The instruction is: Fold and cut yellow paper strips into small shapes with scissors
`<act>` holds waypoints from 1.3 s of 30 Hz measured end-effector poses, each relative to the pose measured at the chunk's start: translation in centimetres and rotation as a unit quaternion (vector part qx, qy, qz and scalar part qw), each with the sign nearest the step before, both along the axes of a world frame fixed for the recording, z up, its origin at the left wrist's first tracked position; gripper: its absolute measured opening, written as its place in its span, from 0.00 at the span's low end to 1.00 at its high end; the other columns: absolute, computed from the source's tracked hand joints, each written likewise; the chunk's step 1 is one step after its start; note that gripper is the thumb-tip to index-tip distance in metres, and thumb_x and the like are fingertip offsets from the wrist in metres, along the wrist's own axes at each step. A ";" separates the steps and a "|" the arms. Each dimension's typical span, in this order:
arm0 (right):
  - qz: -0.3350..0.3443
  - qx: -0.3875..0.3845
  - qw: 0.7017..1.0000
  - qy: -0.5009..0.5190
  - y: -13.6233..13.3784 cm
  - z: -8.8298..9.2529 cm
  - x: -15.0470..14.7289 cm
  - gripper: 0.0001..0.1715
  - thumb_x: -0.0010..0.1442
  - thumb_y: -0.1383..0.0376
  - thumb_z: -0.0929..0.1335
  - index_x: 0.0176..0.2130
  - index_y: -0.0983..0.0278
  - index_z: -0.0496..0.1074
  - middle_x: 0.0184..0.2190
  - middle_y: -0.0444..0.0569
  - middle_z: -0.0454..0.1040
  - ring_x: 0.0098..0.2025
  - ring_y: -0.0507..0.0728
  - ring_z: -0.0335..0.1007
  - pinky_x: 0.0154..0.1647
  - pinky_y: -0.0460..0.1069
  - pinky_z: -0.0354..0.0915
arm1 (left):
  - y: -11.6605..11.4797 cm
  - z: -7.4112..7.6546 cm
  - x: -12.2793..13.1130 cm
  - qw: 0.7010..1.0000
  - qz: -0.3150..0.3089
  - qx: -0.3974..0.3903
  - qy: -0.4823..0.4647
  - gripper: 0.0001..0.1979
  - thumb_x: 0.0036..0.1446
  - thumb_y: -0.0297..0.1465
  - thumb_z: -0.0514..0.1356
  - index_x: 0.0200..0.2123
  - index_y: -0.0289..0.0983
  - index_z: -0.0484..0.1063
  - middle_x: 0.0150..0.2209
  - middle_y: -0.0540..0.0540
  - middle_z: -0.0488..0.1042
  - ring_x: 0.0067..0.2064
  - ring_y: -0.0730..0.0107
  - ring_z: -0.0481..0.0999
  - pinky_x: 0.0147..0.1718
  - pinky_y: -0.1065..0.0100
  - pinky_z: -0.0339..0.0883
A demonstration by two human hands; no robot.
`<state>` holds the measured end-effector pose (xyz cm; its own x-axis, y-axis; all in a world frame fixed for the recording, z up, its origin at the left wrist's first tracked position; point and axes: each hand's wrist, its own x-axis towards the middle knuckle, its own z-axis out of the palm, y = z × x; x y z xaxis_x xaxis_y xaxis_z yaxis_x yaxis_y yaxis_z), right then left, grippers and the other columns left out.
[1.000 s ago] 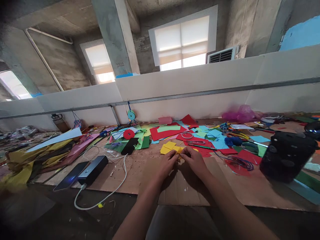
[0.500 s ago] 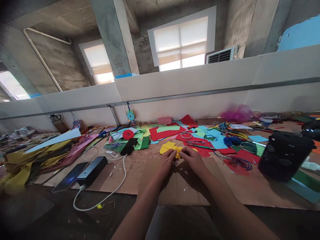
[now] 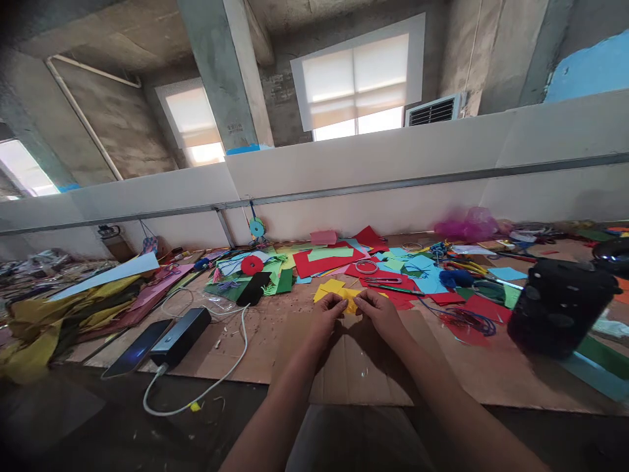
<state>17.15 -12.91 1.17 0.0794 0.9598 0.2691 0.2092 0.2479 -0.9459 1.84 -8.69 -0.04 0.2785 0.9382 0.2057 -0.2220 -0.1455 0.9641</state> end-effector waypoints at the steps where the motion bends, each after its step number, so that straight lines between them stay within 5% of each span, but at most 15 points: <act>1: 0.005 -0.006 1.000 0.004 0.0 0.1 -0.1 0.21 0.55 0.47 0.67 0.28 0.61 0.68 0.23 0.43 0.70 0.24 0.53 0.60 0.26 0.48 0.56 | 0.1 0.0 0.0 1.000 0.002 -0.006 -0.009 0.16 0.44 0.43 0.67 0.25 0.36 0.70 0.25 0.51 0.68 0.27 0.74 0.64 0.29 0.71 0.59; 9: 0.049 -0.031 0.998 0.005 -0.3 0.6 -0.6 0.21 0.53 0.47 0.69 0.28 0.62 0.72 0.26 0.45 0.73 0.27 0.55 0.64 0.29 0.49 0.58 | 0.3 -0.1 -0.2 0.997 -0.008 -0.054 -0.057 0.19 0.39 0.44 0.70 0.24 0.35 0.71 0.25 0.50 0.69 0.26 0.76 0.66 0.27 0.73 0.60; 24: 0.016 0.007 0.999 -0.032 0.0 0.0 -0.4 0.15 0.53 0.54 0.70 0.24 0.61 0.69 0.22 0.42 0.68 0.27 0.54 0.61 0.30 0.49 0.56 | 0.2 0.1 0.0 0.993 -0.001 -0.093 -0.075 0.21 0.34 0.44 0.72 0.23 0.35 0.70 0.26 0.49 0.70 0.27 0.75 0.68 0.28 0.71 0.63; 39: 0.037 -0.021 0.994 0.100 -0.4 0.7 -0.3 0.11 0.49 0.57 0.73 0.32 0.58 0.72 0.27 0.43 0.71 0.29 0.54 0.66 0.30 0.49 0.63 | -0.1 -0.1 -0.1 0.993 -0.020 -0.094 -0.069 0.17 0.36 0.36 0.73 0.29 0.34 0.75 0.28 0.47 0.74 0.27 0.74 0.70 0.28 0.71 0.62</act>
<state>16.88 -13.28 1.82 0.0553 0.9752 0.2145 -0.0007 0.2149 -0.9766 1.71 -8.78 -0.15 0.2971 0.9525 0.0667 -0.3560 0.0457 0.9334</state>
